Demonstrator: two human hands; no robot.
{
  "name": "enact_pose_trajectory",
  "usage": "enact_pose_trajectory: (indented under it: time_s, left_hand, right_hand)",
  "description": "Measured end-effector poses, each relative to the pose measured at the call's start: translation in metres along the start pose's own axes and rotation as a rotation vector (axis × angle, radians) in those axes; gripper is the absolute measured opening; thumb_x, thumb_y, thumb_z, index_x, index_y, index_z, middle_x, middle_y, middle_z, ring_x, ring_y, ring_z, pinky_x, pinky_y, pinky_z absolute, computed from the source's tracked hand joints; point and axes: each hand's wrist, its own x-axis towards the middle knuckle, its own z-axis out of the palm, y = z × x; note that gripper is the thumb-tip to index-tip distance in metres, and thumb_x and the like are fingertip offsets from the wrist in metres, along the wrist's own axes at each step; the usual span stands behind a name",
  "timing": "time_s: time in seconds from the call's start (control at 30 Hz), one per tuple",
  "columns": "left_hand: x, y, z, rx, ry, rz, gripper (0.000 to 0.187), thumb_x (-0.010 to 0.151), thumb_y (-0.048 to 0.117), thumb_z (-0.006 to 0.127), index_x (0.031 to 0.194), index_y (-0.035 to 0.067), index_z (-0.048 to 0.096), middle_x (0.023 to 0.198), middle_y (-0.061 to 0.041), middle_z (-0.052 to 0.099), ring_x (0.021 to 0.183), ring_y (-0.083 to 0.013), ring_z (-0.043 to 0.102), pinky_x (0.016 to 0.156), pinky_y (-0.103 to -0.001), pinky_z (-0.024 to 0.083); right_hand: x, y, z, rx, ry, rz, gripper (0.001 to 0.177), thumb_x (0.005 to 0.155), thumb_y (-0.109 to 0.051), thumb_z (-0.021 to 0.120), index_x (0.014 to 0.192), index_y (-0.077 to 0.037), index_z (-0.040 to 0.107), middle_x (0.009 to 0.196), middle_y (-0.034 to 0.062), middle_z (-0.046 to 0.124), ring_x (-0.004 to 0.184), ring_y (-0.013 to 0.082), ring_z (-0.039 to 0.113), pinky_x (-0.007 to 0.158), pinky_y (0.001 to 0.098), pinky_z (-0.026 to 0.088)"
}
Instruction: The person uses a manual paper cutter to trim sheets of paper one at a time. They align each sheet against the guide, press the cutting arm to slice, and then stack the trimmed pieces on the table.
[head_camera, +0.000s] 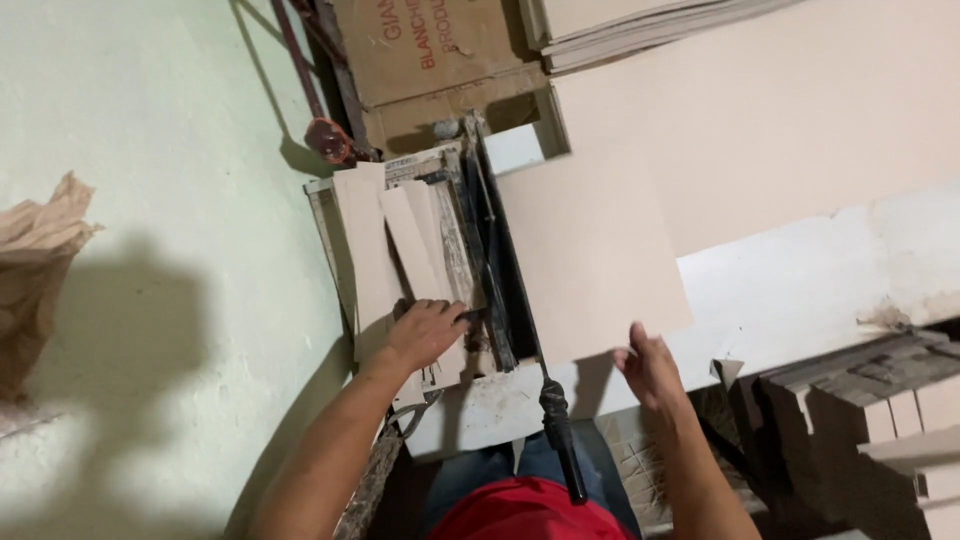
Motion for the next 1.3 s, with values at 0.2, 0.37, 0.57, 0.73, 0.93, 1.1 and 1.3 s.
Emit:
enact_pose_trajectory:
  time_s: [0.2, 0.37, 0.57, 0.73, 0.93, 1.1, 1.3]
  left_hand:
    - [0.028, 0.015, -0.039, -0.128, 0.148, -0.332, 0.034, 0.106, 0.032, 0.051, 0.138, 0.019, 0.053, 0.123, -0.011, 0.054, 0.119, -0.0317, 0.052, 0.095, -0.047, 0.038]
    - [0.066, 0.035, -0.109, -0.403, -0.137, -0.609, 0.089, 0.096, 0.052, 0.062, 0.166, 0.020, 0.017, 0.160, -0.030, 0.030, 0.153, -0.0478, 0.016, 0.118, -0.067, 0.004]
    - [0.096, 0.052, -0.103, -0.359, -0.335, -0.720, 0.117, 0.085, 0.052, 0.077, 0.165, 0.012, 0.002, 0.167, -0.036, 0.000, 0.156, -0.0479, -0.002, 0.117, -0.074, -0.006]
    - [0.121, 0.050, -0.041, -0.228, -0.271, -0.755, 0.135, 0.073, 0.054, 0.083, 0.164, 0.009, -0.006, 0.166, -0.036, -0.006, 0.154, -0.0521, -0.003, 0.114, -0.077, -0.002]
    - [0.116, 0.049, -0.061, -0.322, -0.274, -0.716, 0.103, 0.088, 0.010, 0.065, 0.164, 0.009, -0.005, 0.164, -0.039, -0.009, 0.153, -0.0538, -0.009, 0.112, -0.078, -0.011]
    - [0.115, 0.049, -0.063, -0.340, -0.304, -0.723, 0.127, 0.081, 0.038, 0.082, 0.164, 0.010, -0.010, 0.165, -0.038, -0.011, 0.153, -0.0532, -0.009, 0.114, -0.076, -0.009]
    - [0.118, 0.049, -0.051, -0.322, -0.265, -0.737, 0.136, 0.075, 0.044, 0.088, 0.164, 0.010, -0.008, 0.165, -0.038, -0.008, 0.154, -0.0529, -0.007, 0.114, -0.076, -0.008]
  right_hand:
    - [-0.041, -0.013, 0.066, -0.295, -0.056, 0.036, 0.037, 0.107, -0.029, 0.061, 0.112, 0.005, 0.048, 0.098, 0.0199, 0.070, 0.086, 0.0299, 0.074, 0.084, 0.0433, 0.062]
    - [-0.038, -0.017, 0.077, -0.440, -0.100, -0.046, 0.042, 0.107, -0.033, 0.062, 0.097, 0.007, 0.067, 0.095, 0.0214, 0.072, 0.099, 0.0363, 0.075, 0.097, 0.0566, 0.057]
    - [-0.047, -0.021, 0.084, -1.143, -0.158, 0.034, 0.069, 0.102, -0.066, 0.045, 0.118, -0.005, 0.073, 0.092, 0.0185, 0.075, 0.084, 0.0340, 0.075, 0.079, 0.0512, 0.060]
    - [-0.220, -0.065, 0.165, -1.599, -0.352, -0.136, 0.086, 0.087, -0.071, 0.024, 0.161, -0.026, 0.021, 0.089, 0.0121, 0.083, 0.037, 0.0126, 0.059, 0.035, 0.0247, 0.049]
    - [-0.143, 0.073, 0.087, -1.771, -0.241, -0.377, 0.076, 0.100, -0.026, 0.054, 0.162, -0.021, 0.010, 0.069, 0.0093, 0.067, 0.047, 0.0293, 0.060, 0.042, 0.0429, 0.047]
    - [-0.100, 0.112, 0.057, -1.782, -0.206, -0.545, 0.082, 0.099, -0.028, 0.060, 0.165, -0.019, 0.010, 0.086, 0.0143, 0.067, 0.056, 0.0359, 0.064, 0.050, 0.0485, 0.051]
    - [-0.088, 0.125, 0.048, -1.811, -0.198, -0.646, 0.081, 0.099, -0.027, 0.059, 0.164, -0.014, 0.012, 0.078, 0.0140, 0.065, 0.051, 0.0350, 0.062, 0.045, 0.0479, 0.047]
